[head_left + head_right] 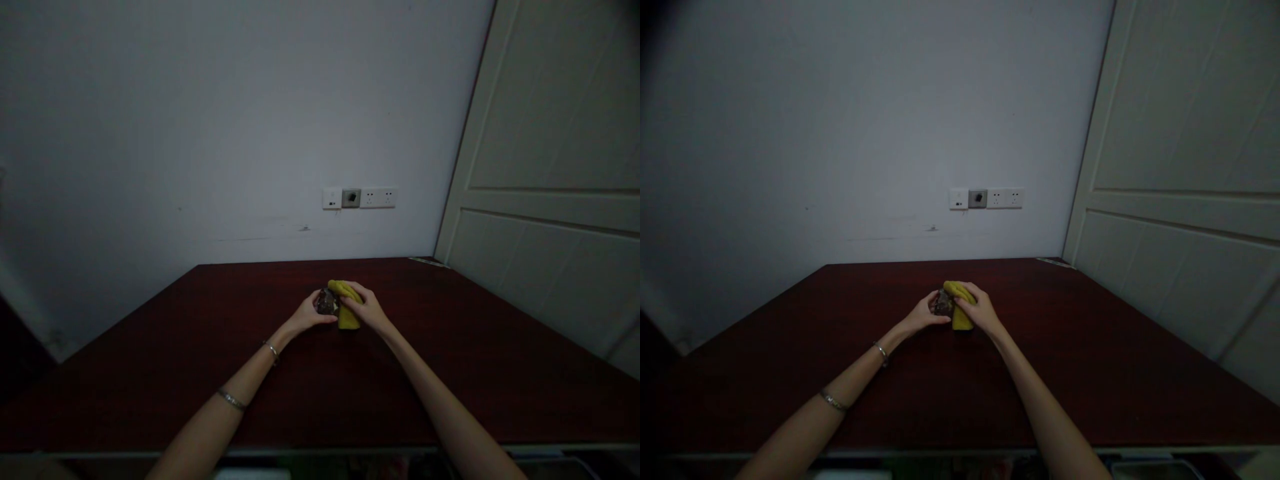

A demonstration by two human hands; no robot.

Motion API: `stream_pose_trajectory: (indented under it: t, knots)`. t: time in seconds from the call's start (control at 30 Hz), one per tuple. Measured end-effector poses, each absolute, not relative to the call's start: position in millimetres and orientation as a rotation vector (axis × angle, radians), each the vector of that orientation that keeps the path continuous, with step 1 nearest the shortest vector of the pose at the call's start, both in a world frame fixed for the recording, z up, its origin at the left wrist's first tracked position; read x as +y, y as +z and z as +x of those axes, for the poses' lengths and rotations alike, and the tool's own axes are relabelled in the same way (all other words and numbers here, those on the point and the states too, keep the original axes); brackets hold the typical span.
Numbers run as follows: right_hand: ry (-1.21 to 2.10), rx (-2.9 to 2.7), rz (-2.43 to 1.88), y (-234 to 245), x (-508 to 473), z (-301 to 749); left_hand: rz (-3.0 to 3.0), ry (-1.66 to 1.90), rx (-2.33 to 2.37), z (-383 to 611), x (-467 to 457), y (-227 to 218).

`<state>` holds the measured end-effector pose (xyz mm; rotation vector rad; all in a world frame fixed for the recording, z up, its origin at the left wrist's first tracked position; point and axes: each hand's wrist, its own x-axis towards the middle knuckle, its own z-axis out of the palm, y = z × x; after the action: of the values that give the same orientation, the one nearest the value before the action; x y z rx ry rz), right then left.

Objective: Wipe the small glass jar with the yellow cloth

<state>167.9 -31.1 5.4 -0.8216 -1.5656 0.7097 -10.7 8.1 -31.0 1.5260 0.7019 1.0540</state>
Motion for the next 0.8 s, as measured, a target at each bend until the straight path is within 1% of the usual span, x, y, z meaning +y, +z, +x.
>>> stream_pose_trajectory:
  t: [0.3,0.53,0.63,0.8]
  knots:
    - [0.587,-1.568,-0.867,7,-26,156,1.650,1.125,0.716,-10,7,-27]
    - [0.389,-1.891,-0.670,12,-32,150,1.635,1.265,0.672,-8,7,-25]
    - [0.406,-1.858,-0.703,14,-27,148,1.649,1.290,0.683,-9,10,-28]
    - [0.573,-1.653,-0.813,13,-4,142,1.631,1.288,0.680,-9,12,-32]
